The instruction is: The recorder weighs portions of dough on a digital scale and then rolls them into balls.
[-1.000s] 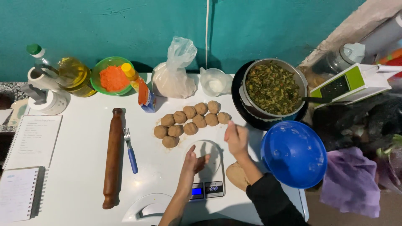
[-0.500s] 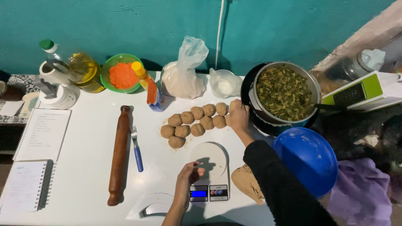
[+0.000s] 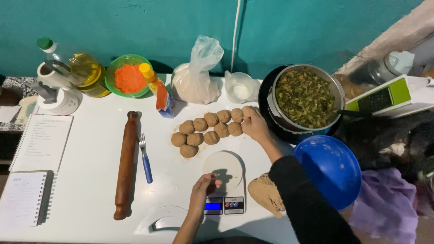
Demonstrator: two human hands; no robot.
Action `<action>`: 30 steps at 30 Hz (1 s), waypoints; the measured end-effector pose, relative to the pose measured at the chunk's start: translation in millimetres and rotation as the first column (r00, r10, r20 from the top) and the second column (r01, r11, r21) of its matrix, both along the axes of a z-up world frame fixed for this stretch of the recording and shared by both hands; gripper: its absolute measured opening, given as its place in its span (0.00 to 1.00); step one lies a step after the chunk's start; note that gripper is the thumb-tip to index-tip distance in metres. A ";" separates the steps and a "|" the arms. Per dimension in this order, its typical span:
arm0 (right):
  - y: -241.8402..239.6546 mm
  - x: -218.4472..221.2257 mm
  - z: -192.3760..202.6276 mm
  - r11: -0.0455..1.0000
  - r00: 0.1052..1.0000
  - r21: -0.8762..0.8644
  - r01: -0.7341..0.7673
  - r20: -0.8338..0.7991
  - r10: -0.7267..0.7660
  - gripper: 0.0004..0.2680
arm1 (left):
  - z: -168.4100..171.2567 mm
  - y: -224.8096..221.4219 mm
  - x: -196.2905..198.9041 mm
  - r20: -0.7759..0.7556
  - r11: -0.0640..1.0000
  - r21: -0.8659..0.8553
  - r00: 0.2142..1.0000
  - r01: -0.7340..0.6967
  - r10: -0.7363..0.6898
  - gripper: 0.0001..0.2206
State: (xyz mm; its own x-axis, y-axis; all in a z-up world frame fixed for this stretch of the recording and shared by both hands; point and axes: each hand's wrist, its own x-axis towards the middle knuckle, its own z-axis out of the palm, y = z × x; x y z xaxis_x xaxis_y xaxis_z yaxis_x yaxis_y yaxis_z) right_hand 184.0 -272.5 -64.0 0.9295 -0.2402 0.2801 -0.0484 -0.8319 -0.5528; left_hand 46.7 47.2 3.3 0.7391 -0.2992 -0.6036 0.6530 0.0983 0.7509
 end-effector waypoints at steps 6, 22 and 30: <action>18.0 -104.0 119.3 0.913 0.933 0.405 0.039 -0.342 0.112 0.16 | -6.1 0.9 -8.1 0.059 0.998 0.025 0.996 0.061 -0.063 0.18; 80.6 -272.7 80.4 0.986 0.911 -0.130 0.102 -0.386 -0.145 0.34 | -14.6 -10.5 -32.3 0.119 0.977 0.035 0.970 0.210 -0.213 0.16; 76.4 -235.4 85.8 0.987 0.873 -0.128 -0.095 -0.487 0.020 0.38 | 22.1 -22.0 -41.4 0.176 0.852 0.333 0.861 0.404 -0.477 0.12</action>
State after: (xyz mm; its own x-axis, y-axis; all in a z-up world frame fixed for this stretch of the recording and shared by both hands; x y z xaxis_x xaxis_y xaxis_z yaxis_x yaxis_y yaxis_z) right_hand -51.4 -196.1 21.8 0.9681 -0.1739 -0.1802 -0.2280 -0.9095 -0.3475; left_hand 5.3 25.2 25.4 0.7020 -0.4768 -0.5290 0.3704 -0.3901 0.8430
